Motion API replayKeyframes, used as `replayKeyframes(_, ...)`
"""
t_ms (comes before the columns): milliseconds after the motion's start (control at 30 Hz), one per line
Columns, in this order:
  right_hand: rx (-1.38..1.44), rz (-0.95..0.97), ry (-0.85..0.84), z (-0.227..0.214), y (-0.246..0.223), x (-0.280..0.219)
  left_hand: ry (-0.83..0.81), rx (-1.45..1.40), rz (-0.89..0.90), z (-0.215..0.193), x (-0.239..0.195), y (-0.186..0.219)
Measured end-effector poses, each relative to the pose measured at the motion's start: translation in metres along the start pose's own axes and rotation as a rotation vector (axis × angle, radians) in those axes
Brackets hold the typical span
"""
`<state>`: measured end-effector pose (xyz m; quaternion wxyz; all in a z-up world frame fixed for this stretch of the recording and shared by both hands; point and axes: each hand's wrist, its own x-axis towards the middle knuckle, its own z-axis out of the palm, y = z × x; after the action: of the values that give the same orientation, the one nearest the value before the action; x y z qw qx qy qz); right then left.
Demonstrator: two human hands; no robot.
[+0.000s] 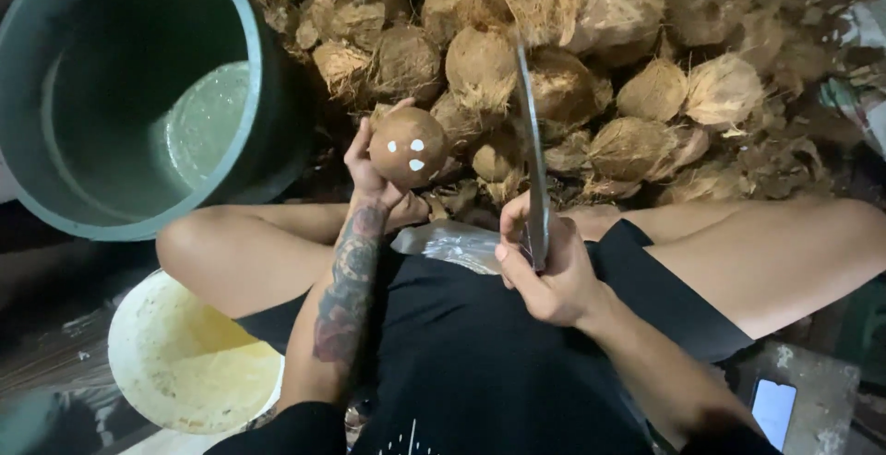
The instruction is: The person sits cross-legged on the floor and uses a machete to strike the top of a coconut, creating holes to drain the water into a nearby bucket. They repeat this process with a second coconut.
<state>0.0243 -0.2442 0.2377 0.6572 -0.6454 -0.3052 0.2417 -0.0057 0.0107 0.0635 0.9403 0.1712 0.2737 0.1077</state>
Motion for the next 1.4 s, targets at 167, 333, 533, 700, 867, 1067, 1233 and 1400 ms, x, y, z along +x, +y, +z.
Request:
replayKeyframes(167,-0.386,-0.296,-0.055,0.015,0.017,0.002,0.236,0.027,-0.149,-0.064,0.029,-0.021)
replayKeyframes(333,-0.648,0.229,-0.162,0.007,0.125,-0.012,0.157,0.072,-0.191,-0.046,0.031,-0.026)
replayKeyframes(533,-0.274,0.603,0.012,-0.004,0.123,0.000,-0.204,0.202,-0.024,0.037,-0.010,0.024)
replayKeyframes(700,-0.055,0.304,0.061,-0.007,0.087,0.015,-0.196,0.133,-0.018,0.012,0.007,0.012)
replayKeyframes(867,-0.290,0.098,-0.046,-0.021,0.120,-0.007,0.225,0.093,-0.200,-0.016,0.021,-0.026)
replayKeyframes(1067,-0.920,-0.073,-0.241,-0.011,0.120,-0.004,0.244,0.244,-0.222,-0.018,0.031,-0.033)
replayKeyframes(1233,-0.942,0.637,-0.258,-0.012,0.092,0.030,0.109,0.305,-0.221,-0.006,0.013,-0.032)
replayKeyframes(1400,-0.796,0.736,0.235,-0.062,0.107,0.051,-0.135,0.388,-0.146,0.031,0.000,-0.016)
